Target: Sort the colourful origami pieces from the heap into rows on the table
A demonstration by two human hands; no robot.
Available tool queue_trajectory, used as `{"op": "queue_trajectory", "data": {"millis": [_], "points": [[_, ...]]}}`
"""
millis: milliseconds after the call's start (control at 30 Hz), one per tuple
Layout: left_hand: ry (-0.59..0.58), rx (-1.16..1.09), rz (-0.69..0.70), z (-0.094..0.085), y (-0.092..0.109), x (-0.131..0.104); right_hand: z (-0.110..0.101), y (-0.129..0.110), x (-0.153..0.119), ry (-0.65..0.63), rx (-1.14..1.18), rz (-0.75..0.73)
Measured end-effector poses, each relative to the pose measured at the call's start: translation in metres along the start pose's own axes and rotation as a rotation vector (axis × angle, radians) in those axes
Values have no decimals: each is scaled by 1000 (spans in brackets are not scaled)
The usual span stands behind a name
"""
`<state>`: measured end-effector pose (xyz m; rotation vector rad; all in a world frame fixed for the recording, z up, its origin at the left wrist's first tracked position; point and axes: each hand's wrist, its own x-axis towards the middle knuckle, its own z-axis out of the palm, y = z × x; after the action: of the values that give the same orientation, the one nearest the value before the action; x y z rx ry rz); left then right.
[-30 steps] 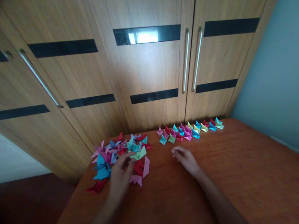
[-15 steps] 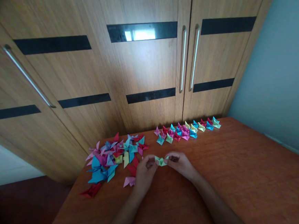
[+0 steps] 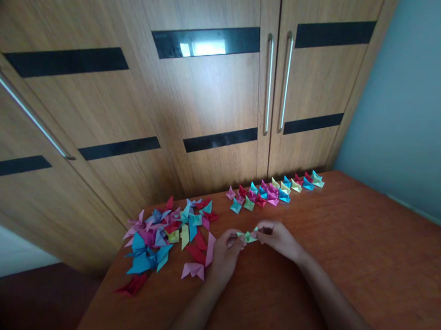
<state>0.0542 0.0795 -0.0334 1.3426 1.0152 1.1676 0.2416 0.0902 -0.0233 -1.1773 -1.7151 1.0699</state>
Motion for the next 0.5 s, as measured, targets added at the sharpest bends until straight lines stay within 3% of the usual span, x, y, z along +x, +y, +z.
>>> {"op": "queue_trajectory", "data": {"millis": [100,200,300,400,500], "points": [[-32,115,40,5,-5,3,-32,10,-7,126,-22,69],[-74,245,76,8,-6,1,-74,30,-14,458,-54,135],[-112,332,142,8,-3,-4,-113,55,-15,730,-259,230],[-134,382,180,8,2,-8,-135,76,-9,724,-496,380],[-152,397,186,6,5,-10,-137,83,2,661,-723,526]]}}
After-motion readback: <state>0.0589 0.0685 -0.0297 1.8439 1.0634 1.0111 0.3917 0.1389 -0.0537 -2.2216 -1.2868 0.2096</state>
